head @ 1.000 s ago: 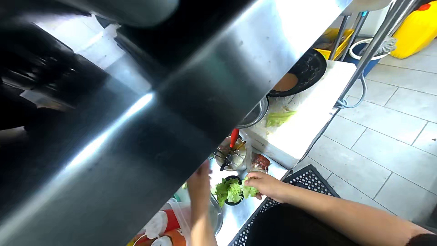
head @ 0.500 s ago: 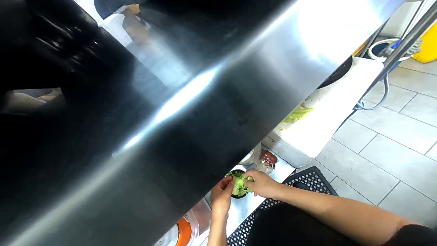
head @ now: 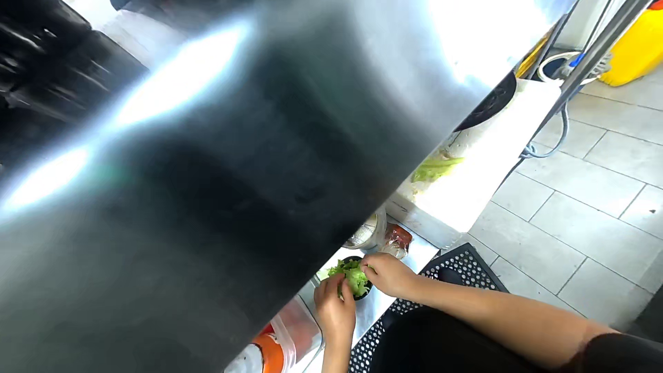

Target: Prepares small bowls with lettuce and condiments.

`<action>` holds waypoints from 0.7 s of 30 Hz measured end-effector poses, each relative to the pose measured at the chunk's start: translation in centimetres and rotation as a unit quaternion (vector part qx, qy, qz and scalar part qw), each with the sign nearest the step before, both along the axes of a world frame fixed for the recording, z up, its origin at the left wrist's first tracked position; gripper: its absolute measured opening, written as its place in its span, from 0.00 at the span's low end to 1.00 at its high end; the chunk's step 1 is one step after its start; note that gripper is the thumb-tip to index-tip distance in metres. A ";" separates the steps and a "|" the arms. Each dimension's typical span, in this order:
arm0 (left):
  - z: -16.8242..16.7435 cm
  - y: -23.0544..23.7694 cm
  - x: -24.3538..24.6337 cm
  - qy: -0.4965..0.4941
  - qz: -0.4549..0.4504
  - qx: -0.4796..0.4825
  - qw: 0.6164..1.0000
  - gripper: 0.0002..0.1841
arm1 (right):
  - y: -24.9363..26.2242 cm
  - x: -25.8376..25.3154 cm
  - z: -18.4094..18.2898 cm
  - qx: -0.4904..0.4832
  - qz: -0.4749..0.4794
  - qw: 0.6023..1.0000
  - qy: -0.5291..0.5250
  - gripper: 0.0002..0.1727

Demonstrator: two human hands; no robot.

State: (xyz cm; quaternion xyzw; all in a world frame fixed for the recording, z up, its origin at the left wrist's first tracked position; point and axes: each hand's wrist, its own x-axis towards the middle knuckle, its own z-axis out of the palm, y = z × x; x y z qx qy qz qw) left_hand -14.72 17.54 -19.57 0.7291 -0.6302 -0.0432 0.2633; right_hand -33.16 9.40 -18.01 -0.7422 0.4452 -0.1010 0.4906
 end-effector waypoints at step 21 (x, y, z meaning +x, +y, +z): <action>-1.4 0.3 -0.4 -0.093 0.008 -0.025 0.995 0.12 | 0.1 2.5 0.6 -0.127 0.127 0.957 0.227 0.15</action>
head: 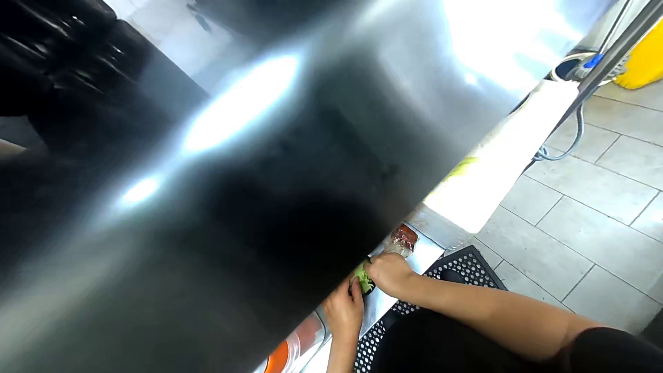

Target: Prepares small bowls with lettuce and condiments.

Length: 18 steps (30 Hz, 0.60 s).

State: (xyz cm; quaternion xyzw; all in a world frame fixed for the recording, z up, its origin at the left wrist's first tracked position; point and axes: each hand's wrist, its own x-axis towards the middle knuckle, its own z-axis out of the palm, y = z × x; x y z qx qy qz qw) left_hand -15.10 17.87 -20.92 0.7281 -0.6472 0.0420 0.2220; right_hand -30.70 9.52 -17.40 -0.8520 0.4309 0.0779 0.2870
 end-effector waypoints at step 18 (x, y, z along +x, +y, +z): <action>5.2 2.0 -1.4 0.255 0.059 -0.005 0.965 0.13 | 1.2 -4.4 2.2 0.163 -0.087 0.964 -0.192 0.23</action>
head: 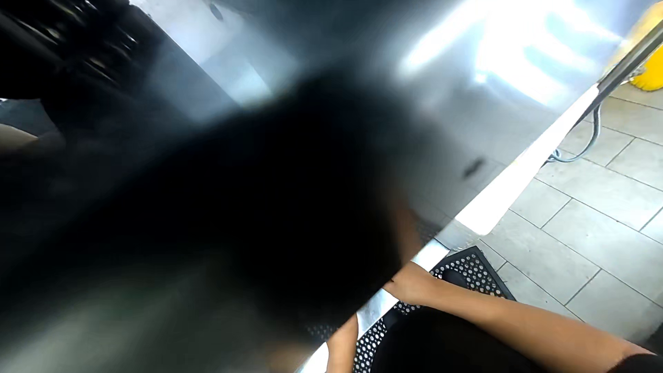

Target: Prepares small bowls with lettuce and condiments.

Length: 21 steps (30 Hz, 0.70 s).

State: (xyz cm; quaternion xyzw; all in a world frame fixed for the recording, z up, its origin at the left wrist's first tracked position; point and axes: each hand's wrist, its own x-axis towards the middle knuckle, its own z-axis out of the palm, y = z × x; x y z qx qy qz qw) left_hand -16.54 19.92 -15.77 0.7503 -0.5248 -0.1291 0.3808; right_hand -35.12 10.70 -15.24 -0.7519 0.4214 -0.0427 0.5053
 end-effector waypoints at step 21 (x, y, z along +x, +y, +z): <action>-4.6 -1.0 0.9 -0.235 -0.058 0.067 0.968 0.11 | -1.1 3.6 -2.5 -0.114 0.102 0.976 0.156 0.16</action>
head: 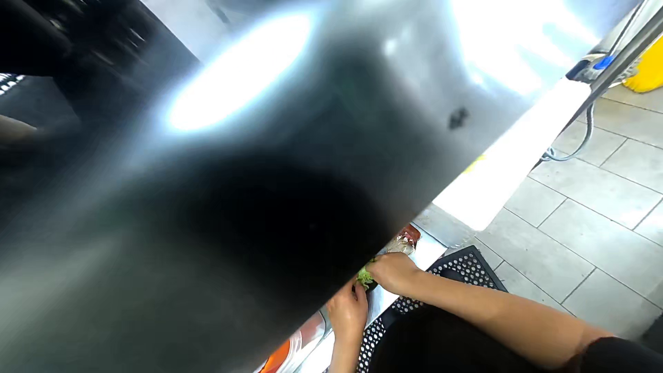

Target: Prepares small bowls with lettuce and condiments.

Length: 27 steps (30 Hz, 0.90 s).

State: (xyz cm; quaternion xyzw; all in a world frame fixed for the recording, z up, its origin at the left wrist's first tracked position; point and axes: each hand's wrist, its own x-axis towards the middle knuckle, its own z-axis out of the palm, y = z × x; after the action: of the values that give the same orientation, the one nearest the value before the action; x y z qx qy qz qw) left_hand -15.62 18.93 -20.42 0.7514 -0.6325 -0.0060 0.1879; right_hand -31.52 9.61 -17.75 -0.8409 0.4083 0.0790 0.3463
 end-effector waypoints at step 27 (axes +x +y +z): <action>2.7 1.7 -1.4 0.377 0.013 0.056 0.924 0.16 | 1.3 -1.6 0.6 0.408 -0.234 0.809 -0.352 0.18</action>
State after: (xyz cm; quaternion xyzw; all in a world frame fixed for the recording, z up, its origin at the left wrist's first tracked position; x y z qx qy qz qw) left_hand -17.01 20.67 -17.70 0.7110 -0.5038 -0.3216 0.3704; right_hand -33.15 10.93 -17.19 -0.4717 0.3734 -0.1466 0.7852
